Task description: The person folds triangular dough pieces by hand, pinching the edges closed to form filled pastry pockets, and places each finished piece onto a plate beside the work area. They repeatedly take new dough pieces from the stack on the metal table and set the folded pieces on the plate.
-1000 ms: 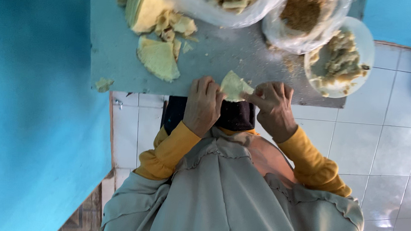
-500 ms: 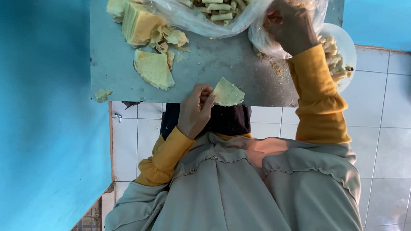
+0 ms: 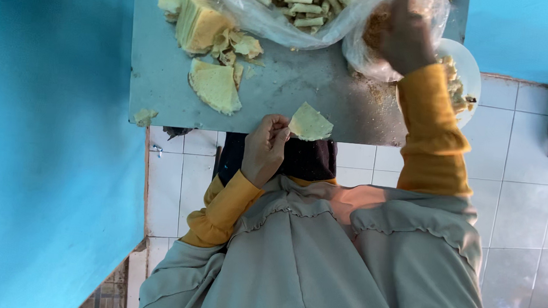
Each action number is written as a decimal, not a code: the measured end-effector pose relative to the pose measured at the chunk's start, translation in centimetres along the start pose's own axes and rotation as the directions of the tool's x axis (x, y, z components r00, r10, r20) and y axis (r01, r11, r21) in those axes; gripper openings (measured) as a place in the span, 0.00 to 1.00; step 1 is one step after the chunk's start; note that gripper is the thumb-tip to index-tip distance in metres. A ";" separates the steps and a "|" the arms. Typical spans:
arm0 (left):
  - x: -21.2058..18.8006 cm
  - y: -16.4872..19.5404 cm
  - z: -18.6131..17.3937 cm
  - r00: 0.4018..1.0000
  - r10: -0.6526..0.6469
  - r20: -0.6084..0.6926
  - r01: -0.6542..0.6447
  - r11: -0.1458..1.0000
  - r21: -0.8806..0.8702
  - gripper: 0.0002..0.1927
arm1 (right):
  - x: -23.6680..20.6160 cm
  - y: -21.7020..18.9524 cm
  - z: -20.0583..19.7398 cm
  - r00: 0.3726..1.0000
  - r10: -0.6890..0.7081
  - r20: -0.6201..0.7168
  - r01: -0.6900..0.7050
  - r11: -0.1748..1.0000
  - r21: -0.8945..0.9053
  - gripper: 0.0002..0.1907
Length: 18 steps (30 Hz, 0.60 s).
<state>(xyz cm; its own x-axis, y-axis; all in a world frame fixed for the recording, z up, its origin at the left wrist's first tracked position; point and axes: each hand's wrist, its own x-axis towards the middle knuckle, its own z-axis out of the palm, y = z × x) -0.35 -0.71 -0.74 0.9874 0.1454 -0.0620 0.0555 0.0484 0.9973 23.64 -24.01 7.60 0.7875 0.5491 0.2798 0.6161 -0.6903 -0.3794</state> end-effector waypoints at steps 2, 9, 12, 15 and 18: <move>-0.1 0.0 0.1 1.000 -0.011 -0.009 0.011 1.000 -0.029 0.11 | -1.0 0.2 -1.3 0.999 0.024 -0.025 -0.020 0.987 0.159 0.17; -0.7 0.3 0.1 1.000 -0.007 -0.011 0.006 1.000 -0.019 0.10 | -5.4 -7.2 2.5 0.814 -0.514 -0.271 0.539 0.495 0.682 0.10; -0.9 0.7 -0.2 1.000 0.015 -0.010 -0.015 0.999 0.035 0.10 | -9.0 -10.7 5.6 0.918 0.101 0.382 -0.334 0.716 0.613 0.13; -1.0 1.0 -0.2 1.000 0.022 -0.007 -0.022 0.998 0.055 0.09 | -12.3 -11.8 6.5 0.980 -0.131 0.152 0.091 0.965 0.246 0.12; -1.2 1.2 -0.1 0.999 0.039 -0.012 -0.038 0.994 0.101 0.09 | -14.2 -11.6 5.9 0.952 -0.305 0.018 0.306 0.952 -0.007 0.17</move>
<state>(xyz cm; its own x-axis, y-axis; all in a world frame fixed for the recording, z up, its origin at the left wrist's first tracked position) -1.44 -0.70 0.57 0.9870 0.1590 -0.0235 0.0330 -0.0570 0.9978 5.18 -21.04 2.82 0.5613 0.7421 0.3665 0.8274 -0.4925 -0.2699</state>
